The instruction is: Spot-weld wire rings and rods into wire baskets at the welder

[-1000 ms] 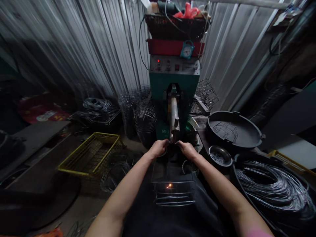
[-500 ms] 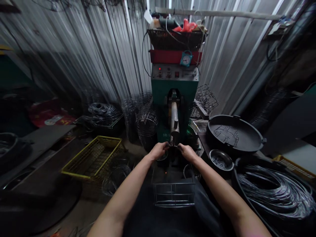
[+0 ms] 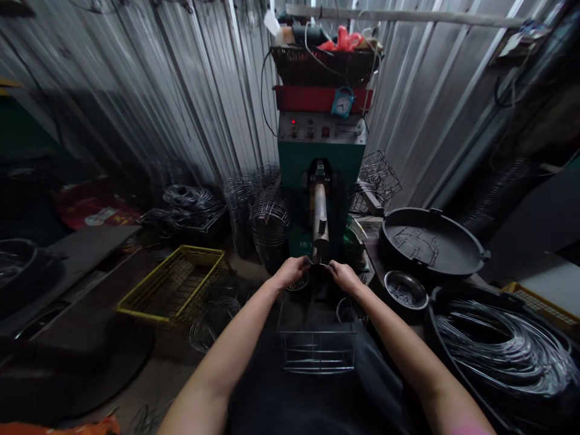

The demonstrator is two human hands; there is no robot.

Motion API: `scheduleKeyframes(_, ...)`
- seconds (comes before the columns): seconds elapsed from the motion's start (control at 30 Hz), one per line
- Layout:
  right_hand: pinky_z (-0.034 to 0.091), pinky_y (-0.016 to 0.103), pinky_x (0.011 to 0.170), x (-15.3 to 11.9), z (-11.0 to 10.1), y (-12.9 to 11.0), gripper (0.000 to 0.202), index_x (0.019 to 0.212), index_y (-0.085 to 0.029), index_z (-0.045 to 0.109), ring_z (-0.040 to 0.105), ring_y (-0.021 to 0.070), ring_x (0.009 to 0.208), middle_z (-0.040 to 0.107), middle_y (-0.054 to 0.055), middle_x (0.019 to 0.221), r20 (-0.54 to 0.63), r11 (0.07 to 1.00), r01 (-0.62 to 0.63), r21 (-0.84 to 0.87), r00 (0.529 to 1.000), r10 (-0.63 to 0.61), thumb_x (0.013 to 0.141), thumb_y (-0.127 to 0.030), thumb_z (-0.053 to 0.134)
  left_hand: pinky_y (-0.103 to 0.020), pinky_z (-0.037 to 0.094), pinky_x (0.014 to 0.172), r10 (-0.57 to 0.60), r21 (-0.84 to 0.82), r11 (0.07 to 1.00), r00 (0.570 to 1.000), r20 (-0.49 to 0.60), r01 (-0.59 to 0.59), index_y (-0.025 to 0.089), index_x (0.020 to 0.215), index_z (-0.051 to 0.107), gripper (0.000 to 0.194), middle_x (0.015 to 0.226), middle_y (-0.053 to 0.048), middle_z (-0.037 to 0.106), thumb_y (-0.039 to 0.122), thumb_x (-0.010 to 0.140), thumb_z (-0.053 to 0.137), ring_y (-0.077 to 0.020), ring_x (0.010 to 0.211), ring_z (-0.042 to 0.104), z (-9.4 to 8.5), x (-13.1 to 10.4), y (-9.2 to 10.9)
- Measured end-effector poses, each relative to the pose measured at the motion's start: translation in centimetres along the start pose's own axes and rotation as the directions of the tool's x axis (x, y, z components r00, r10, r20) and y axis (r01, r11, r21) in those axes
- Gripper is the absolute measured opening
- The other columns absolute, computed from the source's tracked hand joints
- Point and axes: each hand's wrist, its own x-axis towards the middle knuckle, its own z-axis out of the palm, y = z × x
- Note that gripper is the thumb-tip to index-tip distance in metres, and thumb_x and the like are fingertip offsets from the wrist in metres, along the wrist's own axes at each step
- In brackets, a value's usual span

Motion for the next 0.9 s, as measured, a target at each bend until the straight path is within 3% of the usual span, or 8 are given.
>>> scheduleKeyframes(0.2,0.027,0.022,0.053,0.2,0.2,0.9,0.027,0.070,-0.018,0.050,0.046,0.0128,0.058,0.050,0.000,0.061,0.012,0.977,0.005,0.214,1.000,-0.008,0.085,-0.036,0.037,-0.022,0.041,0.066,-0.017,0.000,1.000,0.999,0.029,0.017,0.016,0.089,0.060,0.019,0.077,-0.002,0.064,0.025,0.079,0.046,-0.0144,0.073,0.058,-0.1,0.0,-0.1)
scheduleKeyframes(0.4,0.034,0.023,0.057,-1.8,0.7,2.4,0.041,0.066,-0.017,0.048,0.045,0.0133,0.061,0.048,0.000,0.063,0.052,0.812,-0.066,0.580,0.998,0.045,0.079,-0.050,0.030,-0.023,0.041,0.067,-0.032,-0.006,0.999,0.999,0.023,0.032,0.016,0.089,0.060,0.019,0.078,-0.003,0.065,0.023,0.078,0.046,-0.0150,0.073,0.058,-0.4,-0.1,0.6)
scheduleKeyframes(0.7,0.037,0.026,0.064,-2.4,1.2,1.9,0.037,0.067,-0.016,0.051,0.050,0.0169,0.068,0.054,0.003,0.067,-0.034,0.860,-0.099,0.500,0.990,0.134,0.078,-0.043,0.030,-0.024,0.042,0.069,-0.065,-0.030,0.997,0.998,-0.001,0.065,0.018,0.092,0.061,0.023,0.083,-0.003,0.065,0.029,0.078,0.047,-0.0144,0.075,0.058,-0.7,-0.3,0.9)
scheduleKeyframes(0.8,0.038,0.026,0.065,-2.4,1.3,1.9,0.036,0.067,-0.016,0.052,0.050,0.0165,0.068,0.055,0.004,0.068,-0.042,0.867,-0.092,0.490,0.991,0.129,0.079,-0.042,0.030,-0.024,0.043,0.064,-0.178,-0.167,0.971,0.983,-0.044,0.169,0.017,0.097,0.060,0.033,0.080,-0.004,0.065,0.041,0.076,0.049,-0.0136,0.068,0.058,-1.9,-2.1,0.7)
scheduleKeyframes(0.9,0.038,0.026,0.066,-2.4,1.6,1.9,0.036,0.067,-0.016,0.053,0.050,0.0166,0.070,0.056,0.004,0.070,-0.053,0.859,-0.100,0.502,0.988,0.146,0.079,-0.042,0.030,-0.023,0.042,0.054,-0.406,-0.512,0.804,0.908,-0.099,0.303,0.014,0.093,0.059,0.049,0.070,-0.004,0.062,0.056,0.073,0.044,-0.0119,0.056,0.056,-2.1,-6.7,0.0)
